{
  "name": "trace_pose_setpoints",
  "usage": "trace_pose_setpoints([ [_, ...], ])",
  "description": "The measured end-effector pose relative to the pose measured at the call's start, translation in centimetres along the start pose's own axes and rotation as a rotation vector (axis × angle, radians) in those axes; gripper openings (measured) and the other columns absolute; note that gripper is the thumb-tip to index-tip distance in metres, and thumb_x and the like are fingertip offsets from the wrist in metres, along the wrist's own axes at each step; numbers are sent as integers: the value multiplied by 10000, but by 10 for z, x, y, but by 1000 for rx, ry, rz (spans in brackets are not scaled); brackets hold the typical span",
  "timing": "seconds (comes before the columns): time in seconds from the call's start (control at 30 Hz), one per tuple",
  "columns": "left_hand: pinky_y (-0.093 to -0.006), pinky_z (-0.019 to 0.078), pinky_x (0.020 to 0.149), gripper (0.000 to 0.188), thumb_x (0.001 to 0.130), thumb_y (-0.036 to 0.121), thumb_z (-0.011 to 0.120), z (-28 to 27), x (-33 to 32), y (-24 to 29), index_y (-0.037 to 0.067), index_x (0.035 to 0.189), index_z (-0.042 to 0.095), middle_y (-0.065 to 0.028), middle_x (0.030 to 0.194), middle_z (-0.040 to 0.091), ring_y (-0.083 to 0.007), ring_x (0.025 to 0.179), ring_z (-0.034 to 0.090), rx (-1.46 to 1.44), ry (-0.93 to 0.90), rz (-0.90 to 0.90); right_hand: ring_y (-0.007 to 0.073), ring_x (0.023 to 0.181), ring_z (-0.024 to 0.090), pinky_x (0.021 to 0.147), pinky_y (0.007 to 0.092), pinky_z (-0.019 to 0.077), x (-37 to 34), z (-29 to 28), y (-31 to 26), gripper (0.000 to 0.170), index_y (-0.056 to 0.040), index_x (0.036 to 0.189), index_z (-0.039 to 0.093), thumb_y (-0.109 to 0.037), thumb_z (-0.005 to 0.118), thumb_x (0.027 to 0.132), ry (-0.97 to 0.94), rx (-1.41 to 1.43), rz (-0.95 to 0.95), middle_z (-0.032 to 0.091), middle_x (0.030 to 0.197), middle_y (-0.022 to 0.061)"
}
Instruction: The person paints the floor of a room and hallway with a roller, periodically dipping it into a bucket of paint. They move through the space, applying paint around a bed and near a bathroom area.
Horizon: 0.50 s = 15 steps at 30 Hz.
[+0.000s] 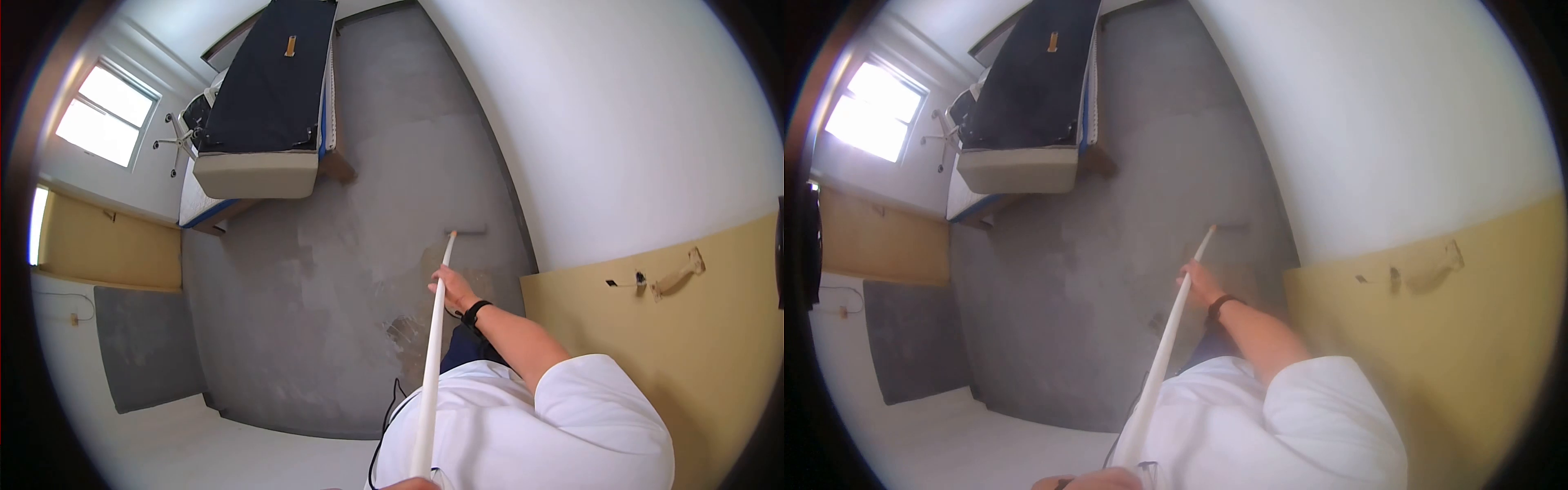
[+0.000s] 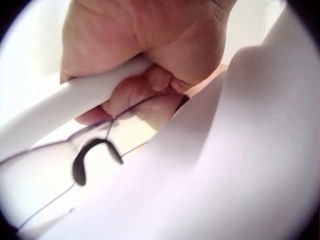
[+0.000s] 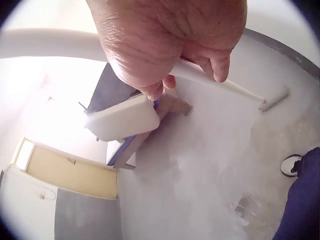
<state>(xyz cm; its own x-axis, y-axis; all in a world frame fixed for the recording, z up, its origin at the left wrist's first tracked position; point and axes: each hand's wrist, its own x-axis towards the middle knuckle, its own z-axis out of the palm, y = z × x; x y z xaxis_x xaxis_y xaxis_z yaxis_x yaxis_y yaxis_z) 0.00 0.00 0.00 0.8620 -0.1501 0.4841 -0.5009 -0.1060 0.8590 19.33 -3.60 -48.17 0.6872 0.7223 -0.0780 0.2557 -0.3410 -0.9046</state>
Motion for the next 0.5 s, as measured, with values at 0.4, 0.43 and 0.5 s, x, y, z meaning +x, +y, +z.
trace_pose_setpoints([
  [0.4, -359, 429, 545, 253, 605, -59, 669, -36, 123, -185, 74, 582, 455, -93, 589, 477, -306, 534, 493, 288, 45, -92, 427, 1172, 527, 983, 397, 446, 153, -107, -25, 493, -23, 1163, 568, -309, 741, 801, 229, -32, -128, 517, 1262, 317],
  [0.43, -368, 418, 531, 239, 587, -68, 660, -34, 133, -203, 67, 583, 462, -92, 591, 481, -293, 523, 482, 311, 79, -70, 427, 1172, 527, 983, 397, 446, 159, -114, -26, 493, -23, 1163, 568, -309, 741, 801, 226, -36, -123, 517, 1262, 317],
  [0.5, -366, 414, 524, 212, 624, -66, 646, -33, 150, -240, 50, 594, 471, -110, 598, 495, -301, 521, 487, 348, 116, -52, 370, 1155, 564, 970, 370, 447, 174, -131, -30, 504, -40, 1204, 543, -251, 754, 799, 270, 40, -133, 549, 1231, 299],
])
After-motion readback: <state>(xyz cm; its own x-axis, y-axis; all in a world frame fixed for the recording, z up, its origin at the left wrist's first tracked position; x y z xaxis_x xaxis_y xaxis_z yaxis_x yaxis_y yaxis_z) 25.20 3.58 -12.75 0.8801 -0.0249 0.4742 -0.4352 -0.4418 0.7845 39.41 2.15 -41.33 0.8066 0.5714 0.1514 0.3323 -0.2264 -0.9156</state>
